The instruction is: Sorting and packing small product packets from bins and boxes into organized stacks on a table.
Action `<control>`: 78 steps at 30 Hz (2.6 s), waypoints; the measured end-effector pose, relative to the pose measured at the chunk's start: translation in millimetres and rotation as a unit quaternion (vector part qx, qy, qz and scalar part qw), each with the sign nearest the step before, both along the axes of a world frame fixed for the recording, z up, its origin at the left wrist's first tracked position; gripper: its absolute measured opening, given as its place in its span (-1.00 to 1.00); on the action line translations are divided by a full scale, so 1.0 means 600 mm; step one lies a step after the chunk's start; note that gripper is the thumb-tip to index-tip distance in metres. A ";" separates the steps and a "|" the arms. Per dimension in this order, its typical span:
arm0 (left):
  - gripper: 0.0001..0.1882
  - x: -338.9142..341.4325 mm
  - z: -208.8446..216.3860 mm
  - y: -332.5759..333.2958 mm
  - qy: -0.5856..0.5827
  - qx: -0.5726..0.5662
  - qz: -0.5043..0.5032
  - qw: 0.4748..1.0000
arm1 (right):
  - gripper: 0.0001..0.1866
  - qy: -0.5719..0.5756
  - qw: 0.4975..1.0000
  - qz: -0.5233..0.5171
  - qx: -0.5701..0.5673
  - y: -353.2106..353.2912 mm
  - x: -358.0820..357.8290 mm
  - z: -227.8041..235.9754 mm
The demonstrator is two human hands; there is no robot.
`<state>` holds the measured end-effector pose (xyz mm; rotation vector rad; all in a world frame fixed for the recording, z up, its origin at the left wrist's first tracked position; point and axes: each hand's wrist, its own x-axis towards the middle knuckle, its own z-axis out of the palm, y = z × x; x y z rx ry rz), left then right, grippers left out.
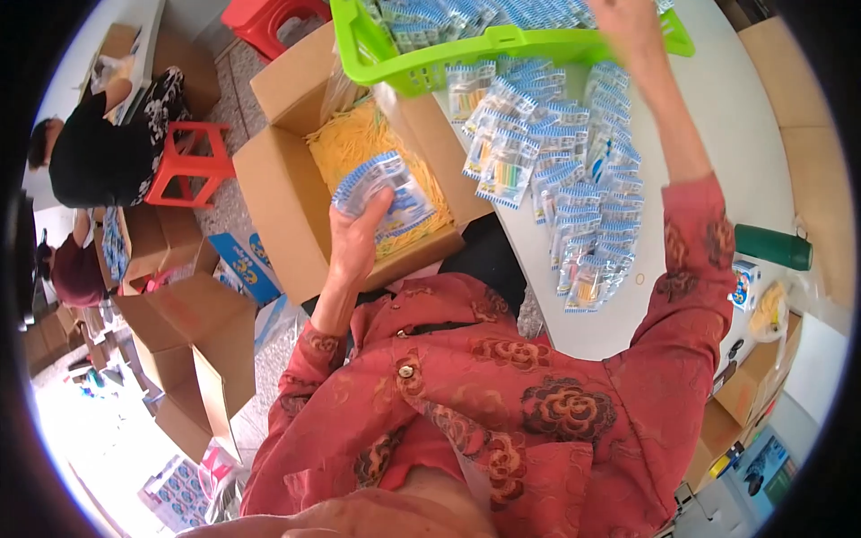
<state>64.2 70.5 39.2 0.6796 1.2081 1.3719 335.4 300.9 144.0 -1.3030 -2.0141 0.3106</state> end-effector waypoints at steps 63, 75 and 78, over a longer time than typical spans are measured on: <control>-0.83 -0.186 -0.084 -0.175 0.066 -0.071 0.242 0.965 | -0.82 -0.424 0.815 0.178 -0.352 -0.296 -0.497 -0.629; -0.81 -0.176 -0.088 -0.176 0.052 -0.067 0.234 0.968 | -0.80 -0.330 0.848 0.119 -0.397 -0.294 -0.495 -0.653; -0.81 -0.176 -0.085 -0.176 0.044 -0.072 0.235 0.968 | -0.82 -0.297 0.849 0.133 -0.417 -0.286 -0.490 -0.680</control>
